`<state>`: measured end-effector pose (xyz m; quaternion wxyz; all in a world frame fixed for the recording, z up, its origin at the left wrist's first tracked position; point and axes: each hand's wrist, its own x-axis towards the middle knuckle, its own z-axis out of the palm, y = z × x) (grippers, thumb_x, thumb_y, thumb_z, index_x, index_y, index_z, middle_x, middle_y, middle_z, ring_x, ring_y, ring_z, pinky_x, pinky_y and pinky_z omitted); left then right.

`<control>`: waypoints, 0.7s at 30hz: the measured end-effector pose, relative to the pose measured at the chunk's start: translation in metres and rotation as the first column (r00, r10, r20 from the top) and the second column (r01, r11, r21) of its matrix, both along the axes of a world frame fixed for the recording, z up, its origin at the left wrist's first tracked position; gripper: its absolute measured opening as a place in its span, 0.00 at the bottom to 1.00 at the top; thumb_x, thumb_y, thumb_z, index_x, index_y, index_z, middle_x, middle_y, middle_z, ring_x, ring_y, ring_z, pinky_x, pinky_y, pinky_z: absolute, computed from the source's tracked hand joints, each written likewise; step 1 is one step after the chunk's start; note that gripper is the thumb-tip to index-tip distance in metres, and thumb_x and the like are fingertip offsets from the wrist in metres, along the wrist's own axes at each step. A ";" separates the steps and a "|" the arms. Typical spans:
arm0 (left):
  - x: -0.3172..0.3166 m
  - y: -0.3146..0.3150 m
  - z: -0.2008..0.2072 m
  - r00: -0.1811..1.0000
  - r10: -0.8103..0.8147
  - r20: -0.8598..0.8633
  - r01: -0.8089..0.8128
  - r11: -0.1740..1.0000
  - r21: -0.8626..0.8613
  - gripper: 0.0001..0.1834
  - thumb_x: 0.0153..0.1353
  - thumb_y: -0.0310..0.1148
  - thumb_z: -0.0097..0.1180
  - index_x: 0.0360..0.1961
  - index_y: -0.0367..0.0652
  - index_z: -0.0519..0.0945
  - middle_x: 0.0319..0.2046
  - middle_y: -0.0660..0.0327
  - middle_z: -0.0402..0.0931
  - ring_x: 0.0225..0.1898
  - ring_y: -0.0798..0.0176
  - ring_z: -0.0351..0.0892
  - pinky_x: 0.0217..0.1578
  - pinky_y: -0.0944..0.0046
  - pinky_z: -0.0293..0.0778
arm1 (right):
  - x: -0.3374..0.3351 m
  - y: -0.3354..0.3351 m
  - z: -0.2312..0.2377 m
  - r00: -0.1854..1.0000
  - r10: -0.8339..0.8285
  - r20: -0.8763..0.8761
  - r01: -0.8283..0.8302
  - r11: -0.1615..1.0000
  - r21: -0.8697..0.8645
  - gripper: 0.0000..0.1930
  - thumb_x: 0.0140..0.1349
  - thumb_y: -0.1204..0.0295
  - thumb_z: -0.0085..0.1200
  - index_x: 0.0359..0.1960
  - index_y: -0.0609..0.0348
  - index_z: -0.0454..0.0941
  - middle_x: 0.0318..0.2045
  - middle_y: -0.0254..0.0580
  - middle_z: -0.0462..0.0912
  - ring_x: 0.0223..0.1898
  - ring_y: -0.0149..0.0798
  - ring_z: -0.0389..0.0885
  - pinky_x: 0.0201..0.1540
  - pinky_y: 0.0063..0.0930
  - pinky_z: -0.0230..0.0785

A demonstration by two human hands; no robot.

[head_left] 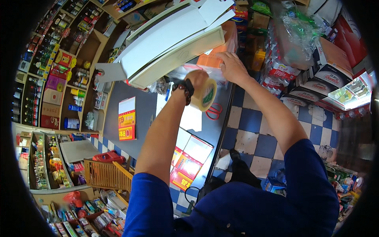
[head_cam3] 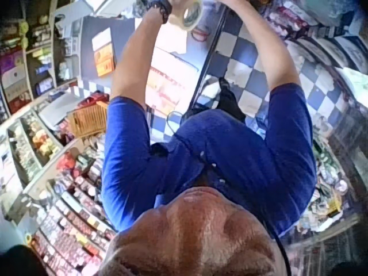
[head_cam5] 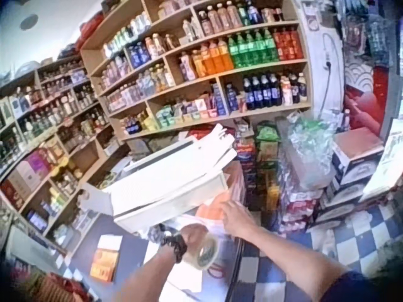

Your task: The person assembles flat cardboard boxes into rectangular containers using a utility knife to cut and clear tape to seal the edges. The person folds the panels, trims excess material, and tapes the seams to form finished boxes.

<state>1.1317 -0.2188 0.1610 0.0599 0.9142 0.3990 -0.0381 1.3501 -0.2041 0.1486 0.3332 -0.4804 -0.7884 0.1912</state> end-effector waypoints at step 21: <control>-0.110 -0.329 0.005 0.546 0.837 -0.022 -0.691 0.436 -0.576 0.16 0.65 0.42 0.53 0.43 0.45 0.86 0.44 0.53 0.85 0.46 0.53 0.83 0.51 0.58 0.77 | -0.050 -0.240 -0.107 0.863 0.198 -0.464 -0.448 0.725 -0.523 0.14 0.70 0.66 0.52 0.52 0.57 0.79 0.46 0.41 0.83 0.49 0.33 0.79 0.54 0.29 0.70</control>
